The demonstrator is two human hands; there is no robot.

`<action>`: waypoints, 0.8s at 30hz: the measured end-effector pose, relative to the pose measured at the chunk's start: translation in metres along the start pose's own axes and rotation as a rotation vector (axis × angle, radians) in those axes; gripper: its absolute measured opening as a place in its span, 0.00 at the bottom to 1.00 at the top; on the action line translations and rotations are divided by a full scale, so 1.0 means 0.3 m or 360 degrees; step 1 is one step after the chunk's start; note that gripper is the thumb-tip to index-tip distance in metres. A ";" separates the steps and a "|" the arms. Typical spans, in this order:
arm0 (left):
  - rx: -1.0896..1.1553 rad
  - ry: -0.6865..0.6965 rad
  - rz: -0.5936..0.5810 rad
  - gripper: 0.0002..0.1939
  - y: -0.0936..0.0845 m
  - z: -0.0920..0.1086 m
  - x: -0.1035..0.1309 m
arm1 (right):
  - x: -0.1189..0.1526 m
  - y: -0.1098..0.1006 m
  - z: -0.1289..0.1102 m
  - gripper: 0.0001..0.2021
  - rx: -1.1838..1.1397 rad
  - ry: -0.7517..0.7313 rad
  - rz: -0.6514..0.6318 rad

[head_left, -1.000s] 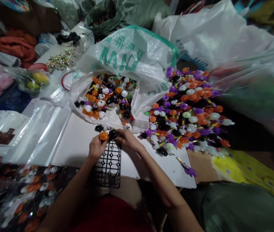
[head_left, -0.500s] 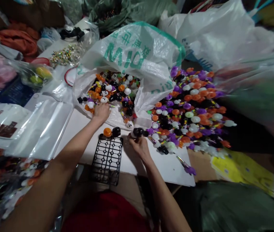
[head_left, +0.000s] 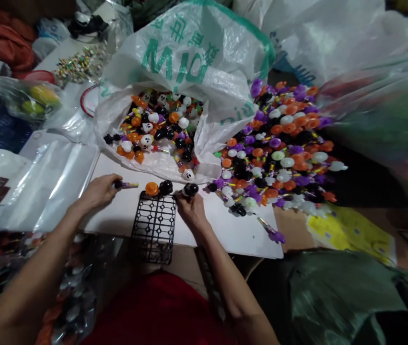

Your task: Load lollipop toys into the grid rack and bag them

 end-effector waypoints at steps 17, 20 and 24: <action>0.0456 -0.0160 0.1025 0.13 0.037 0.022 0.068 | 0.004 0.024 -0.085 0.10 0.0793 -0.0445 -0.0129; 0.0651 -0.0548 0.0922 0.13 0.062 -0.054 0.118 | -0.034 -0.016 -0.084 0.08 0.0652 -0.0408 -0.0403; 0.0023 -0.0523 0.0561 0.11 0.099 -0.084 0.156 | -0.169 -0.076 -0.150 0.11 0.0788 -0.0582 -0.0531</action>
Point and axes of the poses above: each hand's wrist, its own x-axis away from the middle knuckle, its own y-axis out of the palm, z = x × y, the point moved 5 cm from there along -x, towards the middle knuckle, and after that the axes turned 10 degrees about x, right-handed, at the moved point
